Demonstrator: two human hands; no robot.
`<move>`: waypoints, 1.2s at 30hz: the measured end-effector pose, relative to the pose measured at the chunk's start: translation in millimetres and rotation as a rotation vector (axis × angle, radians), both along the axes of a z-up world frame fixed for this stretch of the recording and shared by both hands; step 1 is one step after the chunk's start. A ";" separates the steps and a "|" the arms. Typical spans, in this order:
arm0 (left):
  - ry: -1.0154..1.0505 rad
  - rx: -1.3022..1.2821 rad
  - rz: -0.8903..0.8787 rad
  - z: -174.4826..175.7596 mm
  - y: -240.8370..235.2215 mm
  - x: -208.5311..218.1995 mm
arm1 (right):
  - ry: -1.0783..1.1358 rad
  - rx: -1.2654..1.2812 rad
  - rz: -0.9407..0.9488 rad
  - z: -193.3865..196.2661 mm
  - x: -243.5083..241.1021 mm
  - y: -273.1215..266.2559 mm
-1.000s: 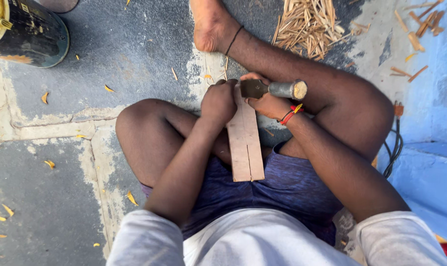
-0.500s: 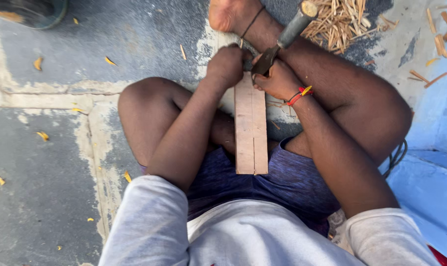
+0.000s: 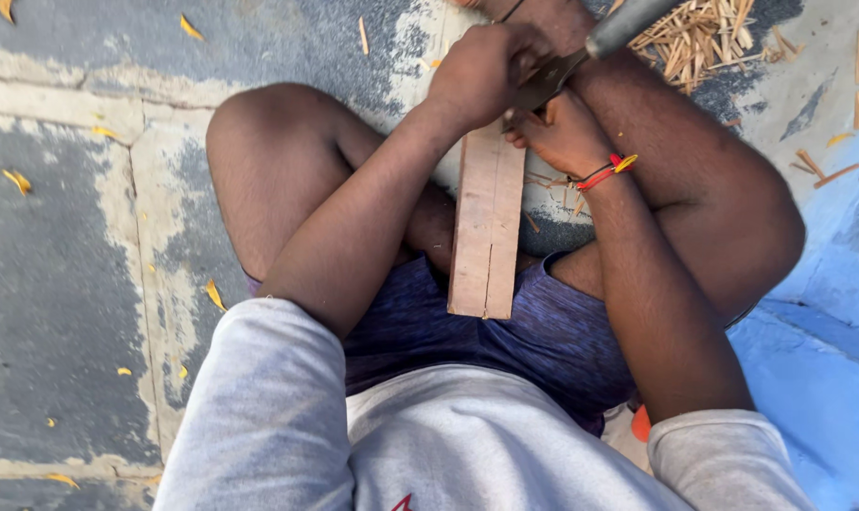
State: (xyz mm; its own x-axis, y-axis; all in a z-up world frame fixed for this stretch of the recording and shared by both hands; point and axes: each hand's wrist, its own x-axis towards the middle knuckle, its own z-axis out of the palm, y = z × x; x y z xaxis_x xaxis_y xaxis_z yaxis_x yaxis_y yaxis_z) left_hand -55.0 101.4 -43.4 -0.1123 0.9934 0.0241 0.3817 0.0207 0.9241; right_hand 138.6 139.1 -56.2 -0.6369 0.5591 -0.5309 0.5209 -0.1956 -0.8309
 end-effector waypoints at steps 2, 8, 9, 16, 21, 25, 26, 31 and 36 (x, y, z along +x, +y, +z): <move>-0.066 0.108 0.039 -2.0 2.2 3.8 | -0.025 0.007 0.007 -5.0 3.4 1.1; -0.294 0.264 0.008 -9.2 10.2 10.8 | -0.025 0.081 0.051 -5.0 7.0 0.4; -0.348 0.272 -0.016 -10.1 11.7 12.3 | -0.044 0.076 0.052 -3.4 5.9 0.1; -0.394 0.298 -0.075 -5.9 7.8 10.2 | -0.128 0.081 0.054 12.8 -0.4 -0.1; -0.492 0.253 -0.123 4.5 2.8 7.8 | -0.161 0.162 0.078 17.0 -5.1 -5.2; -0.513 0.243 -0.175 4.7 2.8 9.6 | -0.288 0.278 0.154 25.8 -9.7 -6.1; -0.542 0.238 -0.196 4.3 3.1 11.0 | -0.338 0.314 0.188 27.9 -10.1 -5.8; -0.411 0.165 -0.166 7.4 2.7 11.4 | -0.363 0.477 0.259 31.2 -12.4 -7.6; -0.308 0.215 -0.142 13.1 2.9 7.9 | -0.314 0.402 0.226 36.5 -12.0 -9.2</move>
State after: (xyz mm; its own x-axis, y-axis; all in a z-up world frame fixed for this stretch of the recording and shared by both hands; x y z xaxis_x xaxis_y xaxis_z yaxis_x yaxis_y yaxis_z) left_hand -47.1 104.3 -30.3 -0.0087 0.9755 0.2200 0.0715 -0.2189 0.9731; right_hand 126.6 130.0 -19.7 -0.6101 0.6248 -0.4871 0.7475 0.2501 -0.6154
